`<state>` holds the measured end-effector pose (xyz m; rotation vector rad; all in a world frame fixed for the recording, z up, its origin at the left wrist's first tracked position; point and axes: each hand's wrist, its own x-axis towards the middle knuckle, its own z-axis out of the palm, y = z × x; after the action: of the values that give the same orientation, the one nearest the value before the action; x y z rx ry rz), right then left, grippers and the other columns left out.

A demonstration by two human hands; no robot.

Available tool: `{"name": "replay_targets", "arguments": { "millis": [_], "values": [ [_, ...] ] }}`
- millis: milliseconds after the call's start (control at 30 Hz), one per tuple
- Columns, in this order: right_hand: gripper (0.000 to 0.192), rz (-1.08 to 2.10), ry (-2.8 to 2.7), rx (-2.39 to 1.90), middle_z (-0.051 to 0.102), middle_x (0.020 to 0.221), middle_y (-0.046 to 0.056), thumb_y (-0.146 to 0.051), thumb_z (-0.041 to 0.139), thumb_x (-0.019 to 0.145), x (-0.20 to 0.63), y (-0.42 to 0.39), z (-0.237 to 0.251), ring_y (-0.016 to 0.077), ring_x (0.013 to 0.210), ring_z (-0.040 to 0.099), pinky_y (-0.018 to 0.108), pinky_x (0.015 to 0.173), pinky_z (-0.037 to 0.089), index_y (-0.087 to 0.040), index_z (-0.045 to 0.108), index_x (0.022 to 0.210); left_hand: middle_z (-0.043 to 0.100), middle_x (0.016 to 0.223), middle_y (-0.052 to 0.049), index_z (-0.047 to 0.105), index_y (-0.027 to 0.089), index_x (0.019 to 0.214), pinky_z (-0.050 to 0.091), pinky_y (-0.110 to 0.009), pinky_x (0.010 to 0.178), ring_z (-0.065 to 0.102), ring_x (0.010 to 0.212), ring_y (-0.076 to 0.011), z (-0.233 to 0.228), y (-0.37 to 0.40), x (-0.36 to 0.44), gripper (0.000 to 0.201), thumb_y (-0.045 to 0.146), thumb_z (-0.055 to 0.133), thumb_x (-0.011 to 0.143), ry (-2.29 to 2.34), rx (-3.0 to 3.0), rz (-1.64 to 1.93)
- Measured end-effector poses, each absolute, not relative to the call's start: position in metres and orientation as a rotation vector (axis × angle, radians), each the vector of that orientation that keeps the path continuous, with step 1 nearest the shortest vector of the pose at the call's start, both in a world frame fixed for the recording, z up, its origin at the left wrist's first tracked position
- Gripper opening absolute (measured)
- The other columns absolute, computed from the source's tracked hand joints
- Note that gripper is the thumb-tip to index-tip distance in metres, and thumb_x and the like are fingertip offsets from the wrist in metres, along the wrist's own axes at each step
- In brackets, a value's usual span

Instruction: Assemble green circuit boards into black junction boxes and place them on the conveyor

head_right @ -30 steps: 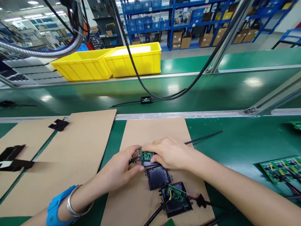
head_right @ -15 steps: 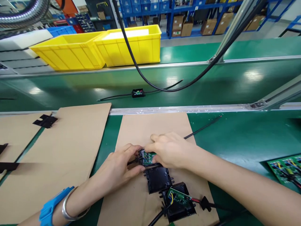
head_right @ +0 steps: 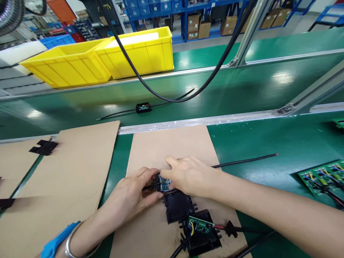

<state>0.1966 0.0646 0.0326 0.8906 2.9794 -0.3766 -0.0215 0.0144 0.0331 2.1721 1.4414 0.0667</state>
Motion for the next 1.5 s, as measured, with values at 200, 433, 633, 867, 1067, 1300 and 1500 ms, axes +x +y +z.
{"name": "replay_targets", "arguments": {
  "millis": [200,433,633,867,1067,1300,1500],
  "values": [
    [0.020,-0.474,2.962,0.890,0.055,0.095,0.003,-0.026,0.060,0.089,0.200,0.063,0.032,0.0121,0.059,0.052,0.028,0.054,0.035,-0.019,0.058,0.107,0.062,0.107,-0.007,0.050,0.022,0.124,0.052,-0.033,0.069,0.065,0.086,-0.0237,0.028,0.011,-0.020,0.045,0.030,0.065,0.083,1.422,2.206,0.126],
    [0.005,-0.574,2.932,0.819,0.054,0.083,0.003,-0.018,0.059,0.088,0.190,0.064,0.048,0.0151,0.068,0.057,0.028,0.058,0.042,-0.016,0.063,0.089,0.061,0.109,-0.008,0.049,0.019,0.125,0.054,-0.035,0.069,0.066,0.087,-0.0246,0.029,0.014,-0.019,0.047,0.029,0.065,0.082,1.412,2.198,0.107],
    [0.008,-0.586,2.896,1.004,0.052,0.088,0.003,-0.022,0.058,0.090,0.195,0.061,0.036,0.0152,0.070,0.058,0.028,0.062,0.046,-0.018,0.062,0.096,0.060,0.110,-0.009,0.049,0.018,0.125,0.054,-0.038,0.075,0.065,0.090,-0.0264,0.025,0.012,-0.020,0.046,0.032,0.064,0.083,1.404,2.205,0.117],
    [0.018,-0.735,3.165,0.903,0.058,0.089,0.006,-0.017,0.044,0.097,0.203,0.059,0.022,0.0142,0.079,0.059,0.028,0.072,0.050,-0.015,0.061,0.097,0.061,0.107,-0.008,0.051,0.017,0.121,0.054,-0.043,0.082,0.064,0.094,-0.0270,0.023,0.011,-0.019,0.043,0.033,0.066,0.084,1.380,2.198,0.173],
    [0.015,-0.467,3.329,0.886,0.062,0.088,0.005,-0.014,0.047,0.096,0.203,0.057,0.009,0.0146,0.082,0.056,0.028,0.071,0.048,-0.016,0.061,0.094,0.061,0.103,-0.008,0.052,0.016,0.118,0.054,-0.040,0.077,0.064,0.090,-0.0262,0.023,0.010,-0.018,0.041,0.034,0.066,0.084,1.381,2.239,0.169],
    [0.022,-0.139,3.130,0.819,0.055,0.074,0.003,-0.010,0.044,0.093,0.188,0.053,0.025,0.0170,0.070,0.045,0.030,0.052,0.028,-0.018,0.057,0.078,0.062,0.105,-0.008,0.052,0.017,0.116,0.053,-0.040,0.080,0.065,0.092,-0.0262,0.023,0.011,-0.017,0.038,0.032,0.065,0.084,1.407,2.233,0.136],
    [0.007,-0.198,3.073,0.786,0.058,0.085,0.002,-0.018,0.053,0.092,0.186,0.056,0.027,0.0181,0.075,0.049,0.032,0.058,0.030,-0.021,0.058,0.088,0.061,0.111,-0.009,0.051,0.016,0.120,0.053,-0.043,0.085,0.063,0.097,-0.0276,0.023,0.011,-0.019,0.042,0.029,0.065,0.083,1.398,2.205,0.146]
  ]
}}
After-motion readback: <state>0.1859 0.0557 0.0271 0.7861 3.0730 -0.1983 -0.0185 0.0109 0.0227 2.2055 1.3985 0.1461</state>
